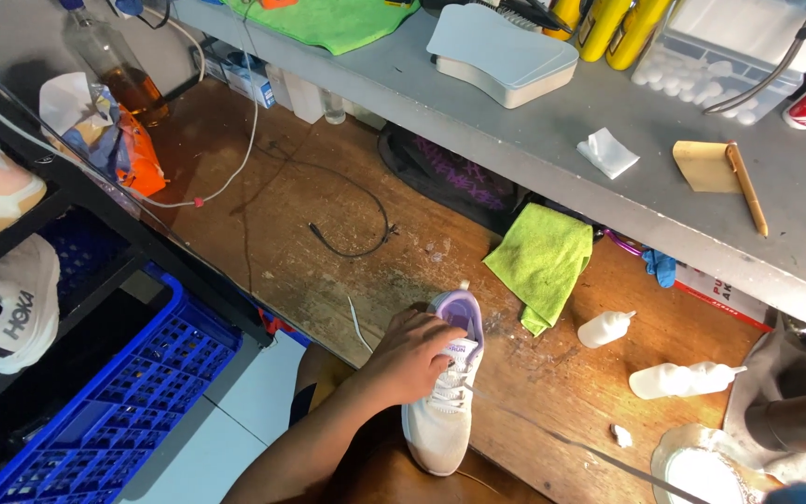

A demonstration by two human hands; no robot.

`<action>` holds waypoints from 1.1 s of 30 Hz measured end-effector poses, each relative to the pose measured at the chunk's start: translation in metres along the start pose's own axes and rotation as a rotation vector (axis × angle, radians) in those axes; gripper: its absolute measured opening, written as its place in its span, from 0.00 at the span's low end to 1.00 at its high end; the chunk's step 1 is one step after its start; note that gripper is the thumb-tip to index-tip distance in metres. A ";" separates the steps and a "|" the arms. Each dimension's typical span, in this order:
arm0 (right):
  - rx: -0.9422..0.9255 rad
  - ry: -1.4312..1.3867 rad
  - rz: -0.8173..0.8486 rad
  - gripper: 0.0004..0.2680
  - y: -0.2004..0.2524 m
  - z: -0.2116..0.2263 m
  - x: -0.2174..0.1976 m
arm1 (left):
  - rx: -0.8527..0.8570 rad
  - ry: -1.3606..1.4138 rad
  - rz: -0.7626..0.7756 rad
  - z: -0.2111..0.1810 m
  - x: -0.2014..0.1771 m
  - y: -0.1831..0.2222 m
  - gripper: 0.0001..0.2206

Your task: Threading laces through the eyelets of a sneaker at a repair bench.

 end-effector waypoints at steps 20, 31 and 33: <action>0.396 -0.233 -0.088 0.04 -0.034 -0.181 0.147 | -0.161 0.166 -0.234 0.024 0.027 -0.010 0.06; 0.317 -0.207 -0.100 0.02 -0.030 -0.184 0.146 | -0.193 -0.007 -0.130 0.032 0.030 -0.013 0.05; 0.317 -0.203 -0.104 0.01 -0.031 -0.183 0.146 | -0.175 0.011 -0.177 0.038 0.036 -0.013 0.07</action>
Point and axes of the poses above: each hand's wrist, its own y-axis away from the middle knuckle, its own x-axis out of the palm, z = x × y, the point moved 1 cm from there along -y, towards the middle knuckle, and after that the axes turned 7 degrees about -z, right-handed, at the moved point
